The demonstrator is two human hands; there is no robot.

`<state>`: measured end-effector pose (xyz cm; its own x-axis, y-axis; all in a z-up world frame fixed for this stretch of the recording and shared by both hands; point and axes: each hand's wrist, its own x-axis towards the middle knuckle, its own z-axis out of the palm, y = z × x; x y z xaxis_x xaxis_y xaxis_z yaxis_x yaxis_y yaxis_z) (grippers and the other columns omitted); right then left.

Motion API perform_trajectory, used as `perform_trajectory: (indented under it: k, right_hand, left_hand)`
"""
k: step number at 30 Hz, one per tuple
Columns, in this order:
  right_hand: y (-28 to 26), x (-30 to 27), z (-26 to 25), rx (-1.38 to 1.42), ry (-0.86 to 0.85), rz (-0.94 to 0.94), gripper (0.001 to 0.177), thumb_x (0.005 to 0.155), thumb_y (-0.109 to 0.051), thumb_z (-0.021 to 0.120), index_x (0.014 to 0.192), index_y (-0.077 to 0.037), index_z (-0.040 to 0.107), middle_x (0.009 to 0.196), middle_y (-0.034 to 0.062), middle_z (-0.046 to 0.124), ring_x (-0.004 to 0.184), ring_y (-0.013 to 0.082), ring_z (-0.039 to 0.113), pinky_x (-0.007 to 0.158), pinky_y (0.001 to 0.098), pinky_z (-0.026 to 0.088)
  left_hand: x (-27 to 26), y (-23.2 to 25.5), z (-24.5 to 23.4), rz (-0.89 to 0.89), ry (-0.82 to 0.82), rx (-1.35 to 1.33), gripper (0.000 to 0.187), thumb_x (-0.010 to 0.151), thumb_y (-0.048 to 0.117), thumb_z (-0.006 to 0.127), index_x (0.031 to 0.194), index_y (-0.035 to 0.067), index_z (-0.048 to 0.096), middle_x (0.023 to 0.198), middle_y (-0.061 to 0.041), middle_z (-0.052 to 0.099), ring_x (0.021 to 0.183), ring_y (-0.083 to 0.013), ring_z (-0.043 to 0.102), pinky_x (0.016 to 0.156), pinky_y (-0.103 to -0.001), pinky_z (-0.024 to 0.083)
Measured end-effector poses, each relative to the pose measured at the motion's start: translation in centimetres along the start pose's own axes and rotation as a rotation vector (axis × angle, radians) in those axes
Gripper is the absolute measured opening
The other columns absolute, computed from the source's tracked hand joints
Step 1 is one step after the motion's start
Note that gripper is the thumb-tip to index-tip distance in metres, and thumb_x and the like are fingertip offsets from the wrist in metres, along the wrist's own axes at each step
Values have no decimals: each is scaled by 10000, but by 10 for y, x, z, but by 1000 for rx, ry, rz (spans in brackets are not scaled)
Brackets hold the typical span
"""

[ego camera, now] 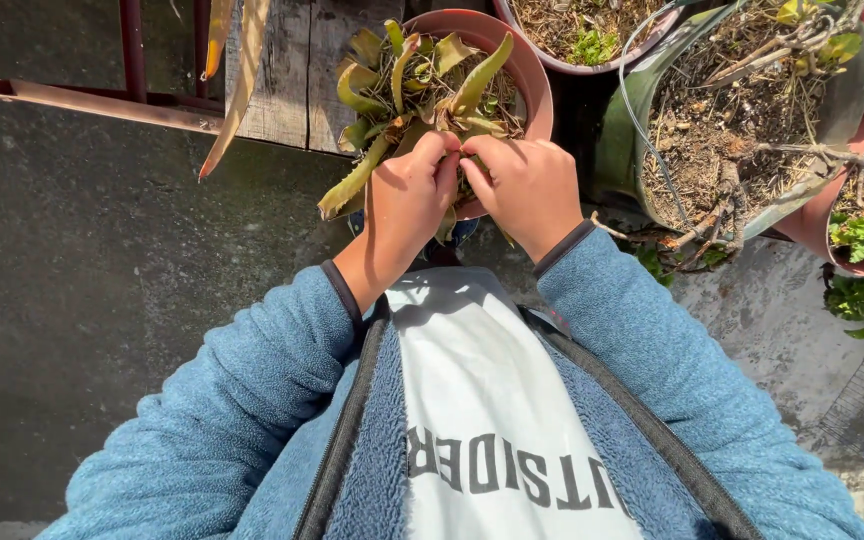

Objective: The person pulls dead leaves and weeds from several potted plants on an outdoor ledge by hand, moving between different pots to remove debris from the soil and foliage.

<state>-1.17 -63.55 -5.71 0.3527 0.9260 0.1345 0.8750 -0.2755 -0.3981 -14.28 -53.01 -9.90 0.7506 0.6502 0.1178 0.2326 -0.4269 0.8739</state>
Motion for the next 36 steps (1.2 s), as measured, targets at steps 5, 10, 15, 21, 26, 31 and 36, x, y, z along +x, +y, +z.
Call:
perform_trajectory:
  k: [5, 10, 15, 21, 26, 31, 36]
  right_hand:
    - [0, -3, 0, 20, 62, -87, 132, 948, -149, 762, 1058, -101, 709, 918, 45, 714, 832, 271, 661, 779, 418, 492]
    - [-5, -3, 8, -12, 114, -80, 113, 904, -129, 779, 994, -108, 713, 905, 44, 684, 868, 277, 625, 797, 424, 455]
    - [0, -10, 39, 348, 97, 423, 80, 867, -159, 755, 923, -111, 724, 773, 39, 633, 723, 235, 625, 697, 384, 498]
    - [-24, -5, 25, 33, 165, 291, 78, 854, -155, 772, 844, -94, 724, 721, 39, 662, 665, 259, 631, 626, 421, 458]
    - [-17, -6, 37, 105, 182, 435, 102, 850, -170, 771, 822, -87, 718, 656, 36, 660, 586, 198, 643, 564, 366, 480]
    - [-18, -14, 50, 399, 277, 677, 110, 873, -139, 756, 865, -33, 726, 632, 40, 648, 548, 128, 618, 546, 304, 495]
    - [-21, -17, 54, 391, 352, 685, 106, 886, -111, 763, 859, -18, 719, 637, 37, 642, 560, 100, 608, 561, 281, 497]
  left_hand:
    - [1, -4, -2, 47, -13, 15, 85, 1016, 92, 657, 1097, 71, 671, 871, -144, 732, 755, -317, 733, 621, -382, 560]
    - [2, -11, -7, 65, -68, -83, 105, 1022, 87, 638, 1118, 76, 678, 898, -136, 740, 769, -293, 744, 641, -361, 567]
    - [3, -22, -4, 69, -114, -98, 101, 1010, 102, 661, 1108, 88, 687, 879, -129, 740, 747, -286, 743, 619, -361, 564]
    - [6, -27, -6, 225, -118, 24, 88, 986, 103, 694, 1061, 92, 651, 820, -116, 717, 723, -297, 723, 593, -389, 547]
    - [8, -32, -1, 266, -144, 61, 93, 968, 91, 716, 1024, 74, 644, 770, -117, 701, 674, -296, 706, 565, -399, 538]
    - [11, -30, -1, 348, -117, 62, 107, 967, 77, 717, 1034, 54, 636, 772, -115, 698, 674, -290, 705, 569, -389, 544]
    - [13, -37, 2, 433, -120, 142, 105, 962, 76, 740, 977, 56, 638, 715, -111, 678, 642, -287, 697, 560, -399, 534]
